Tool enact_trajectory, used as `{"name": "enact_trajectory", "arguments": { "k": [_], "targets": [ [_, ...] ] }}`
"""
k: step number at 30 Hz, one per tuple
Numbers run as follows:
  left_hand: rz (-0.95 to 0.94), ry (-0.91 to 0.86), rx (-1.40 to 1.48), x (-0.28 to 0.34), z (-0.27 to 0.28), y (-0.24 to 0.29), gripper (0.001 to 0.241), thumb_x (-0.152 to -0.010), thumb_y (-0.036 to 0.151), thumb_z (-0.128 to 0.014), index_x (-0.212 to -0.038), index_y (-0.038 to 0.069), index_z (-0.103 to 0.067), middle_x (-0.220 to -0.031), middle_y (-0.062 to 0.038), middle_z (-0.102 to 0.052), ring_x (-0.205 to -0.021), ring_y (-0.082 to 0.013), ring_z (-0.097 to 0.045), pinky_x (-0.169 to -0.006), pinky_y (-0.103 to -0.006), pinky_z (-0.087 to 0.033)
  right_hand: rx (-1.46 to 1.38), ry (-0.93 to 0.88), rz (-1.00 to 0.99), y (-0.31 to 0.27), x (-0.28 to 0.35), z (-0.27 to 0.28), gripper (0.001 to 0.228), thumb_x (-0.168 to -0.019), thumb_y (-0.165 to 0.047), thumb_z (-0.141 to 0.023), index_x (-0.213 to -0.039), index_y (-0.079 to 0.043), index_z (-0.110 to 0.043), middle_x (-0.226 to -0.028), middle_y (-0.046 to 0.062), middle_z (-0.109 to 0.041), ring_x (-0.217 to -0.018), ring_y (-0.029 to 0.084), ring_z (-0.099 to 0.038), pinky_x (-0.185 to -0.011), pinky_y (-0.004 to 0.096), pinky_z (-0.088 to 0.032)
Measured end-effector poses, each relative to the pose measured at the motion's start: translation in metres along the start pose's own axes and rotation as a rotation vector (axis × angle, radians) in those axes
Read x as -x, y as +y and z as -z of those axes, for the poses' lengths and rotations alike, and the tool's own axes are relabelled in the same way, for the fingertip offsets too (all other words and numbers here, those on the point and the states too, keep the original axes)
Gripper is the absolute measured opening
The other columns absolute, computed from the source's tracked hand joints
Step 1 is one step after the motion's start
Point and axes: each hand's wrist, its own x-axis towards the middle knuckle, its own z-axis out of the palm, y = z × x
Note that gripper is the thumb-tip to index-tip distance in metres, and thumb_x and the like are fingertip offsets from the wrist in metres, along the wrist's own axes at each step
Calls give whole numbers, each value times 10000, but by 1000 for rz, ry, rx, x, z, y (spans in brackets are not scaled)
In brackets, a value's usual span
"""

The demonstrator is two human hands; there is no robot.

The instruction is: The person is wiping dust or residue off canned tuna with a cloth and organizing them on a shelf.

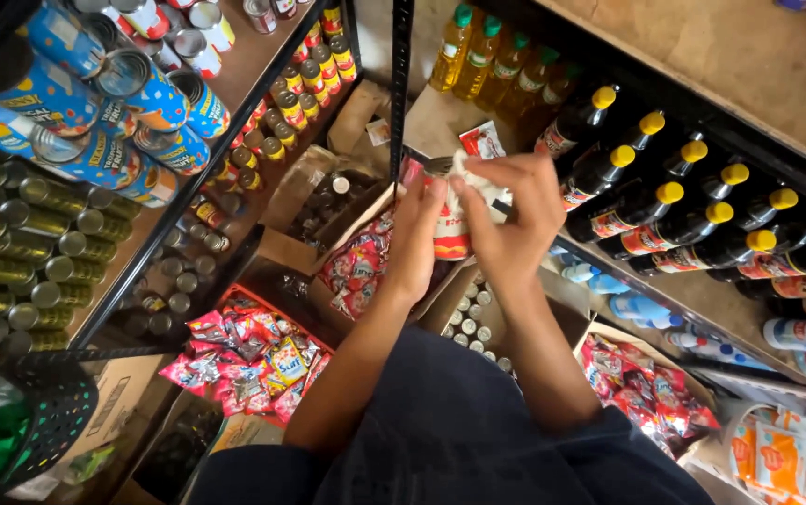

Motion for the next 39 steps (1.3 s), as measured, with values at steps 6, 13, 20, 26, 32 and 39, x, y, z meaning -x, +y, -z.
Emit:
{"name": "enact_trajectory", "arguments": {
  "k": [6,13,20,26,32,39],
  "targets": [
    [-122,75,47,2,-2,23,528,-1042,497,-551,-1288,33,-506,-1209,-168,-548,-1165,-241,-504,-1046,-423,-403,-20,-74,-83,-16,47,3,159,-861,-145,-871,-959,-44,-795,-887,119,-710,-800,334,-674,-748,443,-531],
    [-11,-56,-110,2,-4,20,731,-1062,485,-457,-1539,-59,-348,-1584,-312,-338,-1504,-409,-279,-1240,-525,-205,-28,49,-62,1,5,3,179,-922,-134,-857,-1007,-4,-768,-915,123,-662,-841,301,-627,-813,440,-521],
    [26,151,268,-12,-2,-7,452,-1035,428,-509,-1265,40,-529,-1181,-165,-596,-1007,-243,-582,-912,-400,-447,10,-59,-55,-7,33,6,167,-914,-187,-828,-975,-38,-783,-907,137,-691,-810,347,-658,-763,444,-524],
    [51,3,157,-12,-7,-26,622,-1015,499,-569,-1407,22,-497,-1302,-178,-523,-1185,-290,-525,-995,-437,-447,93,44,-30,-3,5,13,176,-922,-168,-850,-989,-27,-769,-917,143,-687,-811,348,-641,-770,456,-520],
    [-50,92,177,-6,-5,5,462,-1005,438,-634,-1274,75,-541,-1124,-105,-573,-1025,-173,-561,-897,-359,-507,14,-31,-84,-10,46,7,204,-921,-265,-813,-948,-64,-787,-896,118,-723,-796,325,-666,-745,447,-530],
    [-37,47,-9,-7,13,-22,675,-1016,453,-565,-1459,-47,-468,-1408,-284,-500,-1321,-338,-483,-1141,-486,-381,76,2,33,-13,0,1,208,-971,-223,-793,-983,-21,-748,-916,172,-686,-830,384,-658,-882,488,-531]
  ]
}}
